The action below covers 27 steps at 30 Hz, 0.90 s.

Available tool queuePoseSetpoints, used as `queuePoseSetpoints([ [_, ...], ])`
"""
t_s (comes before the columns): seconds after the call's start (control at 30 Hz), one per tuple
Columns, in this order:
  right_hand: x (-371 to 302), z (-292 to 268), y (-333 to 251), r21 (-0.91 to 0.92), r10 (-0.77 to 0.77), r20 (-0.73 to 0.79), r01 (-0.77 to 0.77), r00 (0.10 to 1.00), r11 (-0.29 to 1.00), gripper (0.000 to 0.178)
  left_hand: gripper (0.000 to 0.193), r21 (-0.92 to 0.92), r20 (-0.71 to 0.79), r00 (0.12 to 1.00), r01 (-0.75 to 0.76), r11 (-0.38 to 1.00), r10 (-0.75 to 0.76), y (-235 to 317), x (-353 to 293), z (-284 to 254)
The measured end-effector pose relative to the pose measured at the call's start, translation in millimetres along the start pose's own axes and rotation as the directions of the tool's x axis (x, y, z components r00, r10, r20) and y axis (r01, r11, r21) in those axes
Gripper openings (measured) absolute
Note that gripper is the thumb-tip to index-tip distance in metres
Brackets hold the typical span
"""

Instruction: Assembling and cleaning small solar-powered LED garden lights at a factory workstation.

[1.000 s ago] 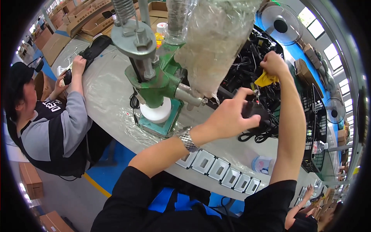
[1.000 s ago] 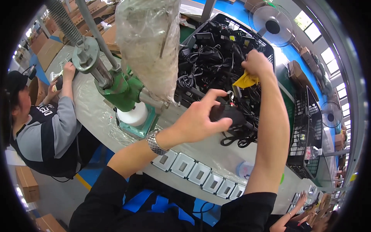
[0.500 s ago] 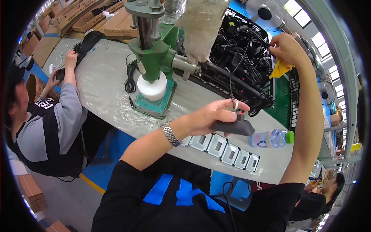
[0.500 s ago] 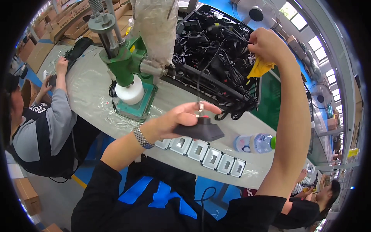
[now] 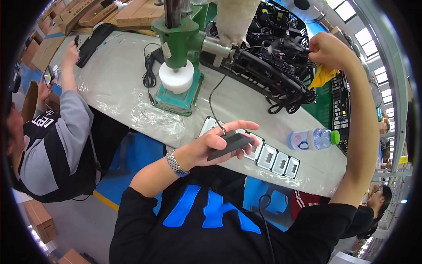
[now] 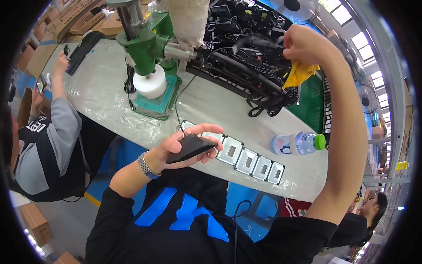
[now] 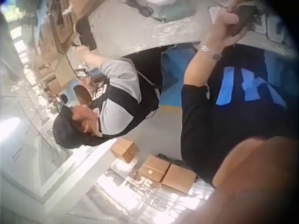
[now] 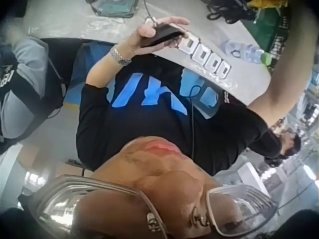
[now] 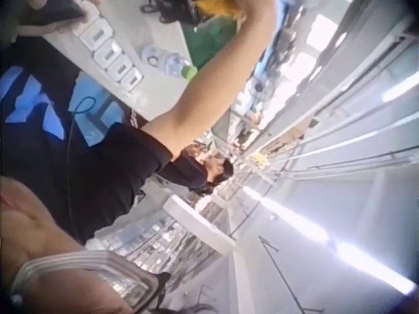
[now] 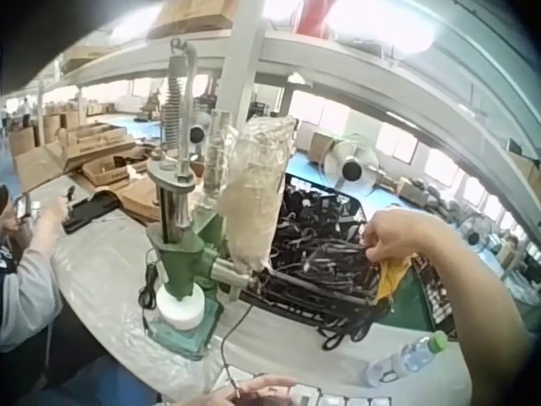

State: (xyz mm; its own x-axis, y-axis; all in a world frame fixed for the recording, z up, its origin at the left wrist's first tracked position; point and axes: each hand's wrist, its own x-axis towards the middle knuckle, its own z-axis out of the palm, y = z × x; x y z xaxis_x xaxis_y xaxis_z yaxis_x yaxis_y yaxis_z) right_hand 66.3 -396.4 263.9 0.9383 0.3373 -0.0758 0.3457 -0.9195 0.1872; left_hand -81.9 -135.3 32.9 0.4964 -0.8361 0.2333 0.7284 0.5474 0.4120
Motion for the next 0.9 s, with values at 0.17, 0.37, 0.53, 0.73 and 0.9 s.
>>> queuePoseSetpoints([
  [0.17, -1, 0, -6, 0.006, 0.056, -0.135, -0.056, 0.989, 0.998, 0.026, 0.08, -0.228, -0.164, 0.984, -0.113, 0.967, 0.076, -33, -30, 1],
  [0.37, 9, 68, 18, -0.146, 0.08, -0.407, -0.151, 0.91, 0.978, 0.028, 0.085, -0.135, -0.229, 0.973, -0.016, 0.991, -0.016, -59, -66, 8],
  [0.53, 15, 88, -36, -0.076, 0.067, -0.083, -0.073, 0.994, 0.994, 0.03, 0.078, -0.179, -0.207, 0.969, 0.097, 0.979, -0.133, -69, -86, 8],
  [0.73, 55, 117, -31, -0.233, -0.144, -0.033, 0.132, 0.989, 0.963, 0.029, 0.092, -0.405, 0.097, 0.954, 0.297, 0.865, -0.283, -84, -93, 16],
  [0.9, 60, 117, -36, -0.214, -0.093, -0.176, 0.054, 0.98, 0.975, 0.021, 0.089, -0.217, 0.128, 0.958, 0.28, 0.935, -0.258, -89, -93, 2],
])
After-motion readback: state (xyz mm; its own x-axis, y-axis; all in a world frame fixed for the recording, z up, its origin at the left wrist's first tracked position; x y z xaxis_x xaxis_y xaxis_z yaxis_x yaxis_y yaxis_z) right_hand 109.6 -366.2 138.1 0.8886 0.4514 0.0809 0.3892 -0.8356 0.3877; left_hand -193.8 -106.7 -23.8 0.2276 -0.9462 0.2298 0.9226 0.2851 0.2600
